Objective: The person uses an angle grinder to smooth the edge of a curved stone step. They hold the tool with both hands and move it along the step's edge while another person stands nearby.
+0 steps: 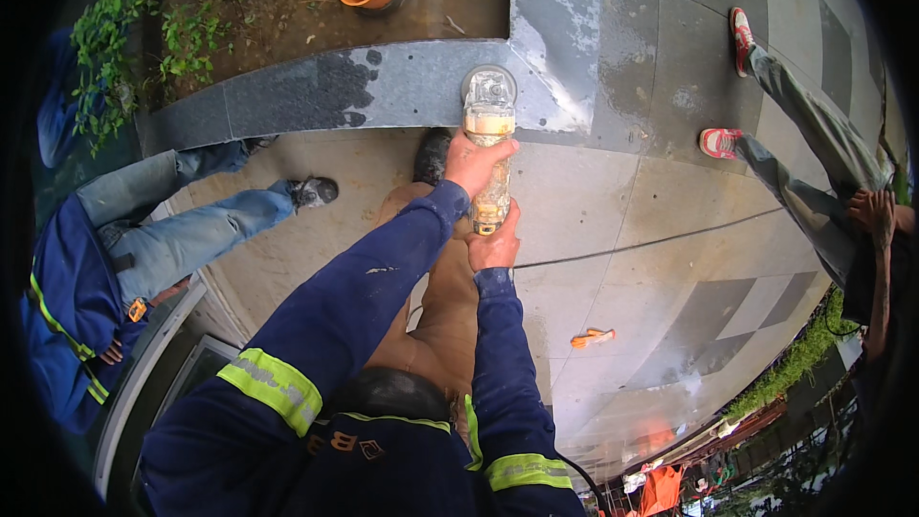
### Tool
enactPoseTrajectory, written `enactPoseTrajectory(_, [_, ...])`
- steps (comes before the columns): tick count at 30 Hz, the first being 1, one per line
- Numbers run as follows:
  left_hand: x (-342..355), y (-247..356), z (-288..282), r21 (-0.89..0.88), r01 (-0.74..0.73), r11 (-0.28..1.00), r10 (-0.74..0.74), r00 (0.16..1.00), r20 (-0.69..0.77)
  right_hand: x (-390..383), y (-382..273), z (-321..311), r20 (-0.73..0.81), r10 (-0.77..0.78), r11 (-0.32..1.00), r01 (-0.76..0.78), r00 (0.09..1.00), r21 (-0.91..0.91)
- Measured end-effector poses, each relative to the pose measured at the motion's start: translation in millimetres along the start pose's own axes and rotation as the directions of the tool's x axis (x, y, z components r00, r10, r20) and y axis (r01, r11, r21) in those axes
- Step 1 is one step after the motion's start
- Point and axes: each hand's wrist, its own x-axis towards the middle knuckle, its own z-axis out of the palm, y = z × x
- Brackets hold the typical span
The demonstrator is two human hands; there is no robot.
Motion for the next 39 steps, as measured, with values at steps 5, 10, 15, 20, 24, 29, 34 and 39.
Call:
enactPoseTrajectory(5, [-5.0,9.4,-12.9,-0.037,-0.013,0.999,0.013,1.0,0.004,0.9,3.2,8.0,0.013,-0.077,0.997,0.077,0.997,-0.03])
enactPoseTrajectory(10, [10.4,12.4,-5.1,0.012,0.009,1.0,-0.009,1.0,0.003,10.0,-13.7,1.8,0.021,-0.015,1.0,0.016,1.0,-0.026])
enactPoseTrajectory(15, [-7.5,4.7,-10.2,-0.001,-0.01,1.0,0.01,1.0,-0.008,-5.2,2.0,2.8,0.035,0.003,0.999,-0.001,0.999,-0.047])
enactPoseTrajectory(20, [-2.0,15.4,-20.7,-0.05,-0.008,0.999,0.011,0.999,0.047,3.4,1.2,15.5,0.015,-0.068,0.997,0.069,0.998,-0.044])
enactPoseTrajectory(24, [13.1,8.2,-7.6,-0.054,-0.04,0.998,0.04,0.999,0.011,14.9,-5.6,7.0,0.011,-0.062,0.998,0.062,0.998,-0.026])
enactPoseTrajectory(29, [-9.9,-4.8,-3.4,0.041,0.006,0.999,-0.006,1.0,-0.006,-7.5,1.3,-4.3,0.009,0.015,1.0,-0.015,1.0,-0.023])
enactPoseTrajectory(34, [-27.9,-11.6,-19.3,-0.036,-0.011,0.999,0.012,1.0,0.005,-22.6,23.1,6.8,0.053,-0.02,0.999,0.022,0.998,-0.031])
enactPoseTrajectory(39, [-12.2,2.4,-19.0,0.002,-0.032,0.999,0.032,0.999,0.011,-4.7,17.2,14.0,0.04,-0.05,0.998,0.052,0.998,-0.038])
